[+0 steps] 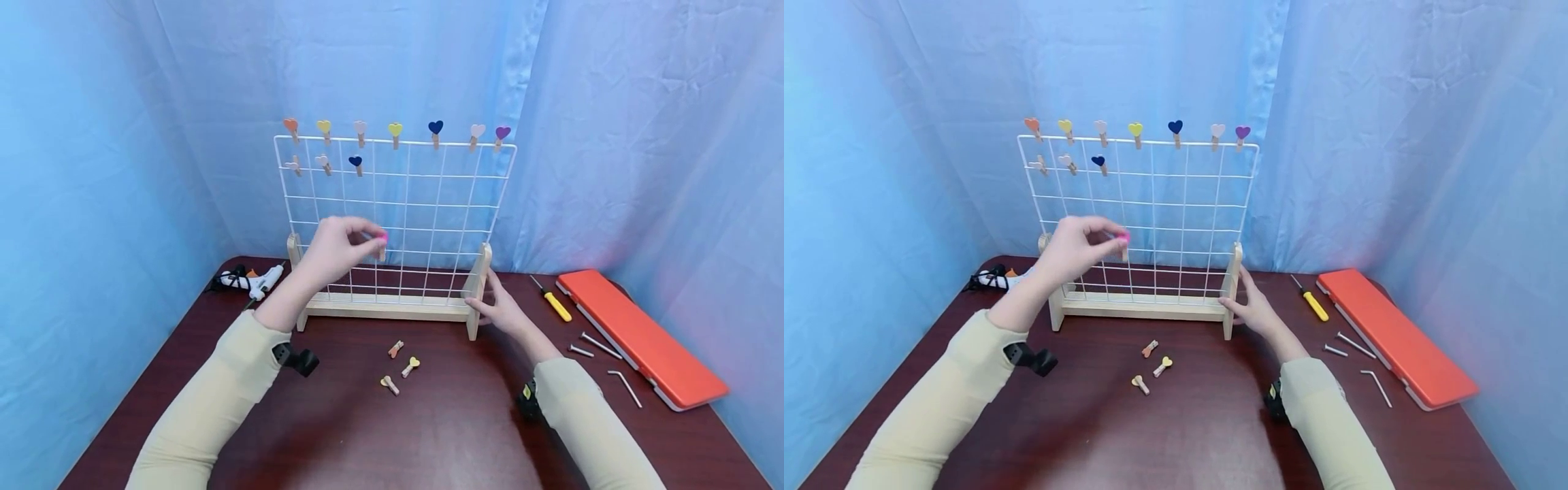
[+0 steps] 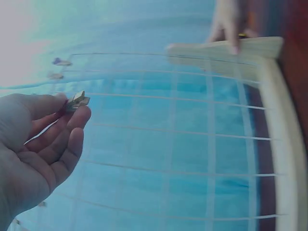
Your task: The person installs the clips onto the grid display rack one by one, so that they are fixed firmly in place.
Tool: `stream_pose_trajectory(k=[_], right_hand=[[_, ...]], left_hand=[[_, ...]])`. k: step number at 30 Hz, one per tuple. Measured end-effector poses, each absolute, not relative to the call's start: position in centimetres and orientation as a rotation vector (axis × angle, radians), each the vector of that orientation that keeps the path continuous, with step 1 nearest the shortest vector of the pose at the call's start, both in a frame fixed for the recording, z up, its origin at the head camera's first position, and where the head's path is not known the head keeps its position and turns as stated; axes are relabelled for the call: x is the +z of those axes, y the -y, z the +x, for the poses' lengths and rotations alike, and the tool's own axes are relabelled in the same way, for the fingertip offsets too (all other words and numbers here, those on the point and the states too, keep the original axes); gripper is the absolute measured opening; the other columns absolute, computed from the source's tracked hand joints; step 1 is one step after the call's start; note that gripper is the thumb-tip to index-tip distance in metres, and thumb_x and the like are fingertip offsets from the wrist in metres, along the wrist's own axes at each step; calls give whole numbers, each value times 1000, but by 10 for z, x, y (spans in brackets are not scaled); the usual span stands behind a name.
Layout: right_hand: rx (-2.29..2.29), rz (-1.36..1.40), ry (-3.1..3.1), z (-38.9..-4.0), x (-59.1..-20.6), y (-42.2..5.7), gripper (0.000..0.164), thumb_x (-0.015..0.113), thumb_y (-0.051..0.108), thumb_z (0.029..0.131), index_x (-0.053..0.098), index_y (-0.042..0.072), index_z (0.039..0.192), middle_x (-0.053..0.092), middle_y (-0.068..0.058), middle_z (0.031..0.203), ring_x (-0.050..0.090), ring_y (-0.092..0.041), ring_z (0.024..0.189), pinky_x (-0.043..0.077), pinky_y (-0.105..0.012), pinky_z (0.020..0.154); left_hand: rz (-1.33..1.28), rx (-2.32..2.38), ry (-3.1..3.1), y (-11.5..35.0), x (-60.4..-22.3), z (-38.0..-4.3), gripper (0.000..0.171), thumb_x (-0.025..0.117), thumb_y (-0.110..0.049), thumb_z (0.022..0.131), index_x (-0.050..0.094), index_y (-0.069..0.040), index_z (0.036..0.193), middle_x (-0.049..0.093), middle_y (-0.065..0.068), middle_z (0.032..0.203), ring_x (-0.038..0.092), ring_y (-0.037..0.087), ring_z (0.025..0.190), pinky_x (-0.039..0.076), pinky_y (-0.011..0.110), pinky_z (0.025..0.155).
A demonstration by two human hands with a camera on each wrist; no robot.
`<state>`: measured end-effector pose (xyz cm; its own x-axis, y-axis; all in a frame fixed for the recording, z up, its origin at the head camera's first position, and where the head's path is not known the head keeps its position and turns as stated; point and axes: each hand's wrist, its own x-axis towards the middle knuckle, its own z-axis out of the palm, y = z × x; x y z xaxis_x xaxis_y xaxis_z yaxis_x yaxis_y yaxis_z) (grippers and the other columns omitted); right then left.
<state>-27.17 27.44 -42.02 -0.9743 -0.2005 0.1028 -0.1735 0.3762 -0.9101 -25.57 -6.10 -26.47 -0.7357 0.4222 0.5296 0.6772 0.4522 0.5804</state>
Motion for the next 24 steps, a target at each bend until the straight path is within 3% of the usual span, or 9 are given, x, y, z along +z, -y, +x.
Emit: stream_pose_trajectory(k=[6, 18, 24], right_hand=[[-1696, -342, -2591, -271, -420, -274, 82, 58, 22, 87, 0, 34, 142, 20, -22, 140, 33, -44, 120, 50, -49, 64], [-1672, -344, -2604, -270, -419, -274, 81, 57, 19, 88, -1, 31, 143, 18, -21, 141, 32, -44, 121, 51, -48, 64], [-1655, -337, -2620, -270, -419, -274, 81, 57, 19, 88, -1, 30, 143, 18, -21, 141, 33, -44, 121, 52, -46, 63]], left_hand=[[-844, -1226, 2222, 54, -227, -264, 21, 66, -23, 78, 69, -12, 96, 68, -2, 84, 60, 0, 70, 49, 19, 63], [-731, -960, 2042, 44, -189, -295, 12, 69, -18, 77, 74, -10, 84, 70, 2, 79, 63, 7, 69, 47, 17, 64], [-684, -832, 2118, 35, -187, -302, 11, 67, -23, 79, 74, -15, 85, 70, -1, 80, 63, 7, 70, 45, 18, 61]])
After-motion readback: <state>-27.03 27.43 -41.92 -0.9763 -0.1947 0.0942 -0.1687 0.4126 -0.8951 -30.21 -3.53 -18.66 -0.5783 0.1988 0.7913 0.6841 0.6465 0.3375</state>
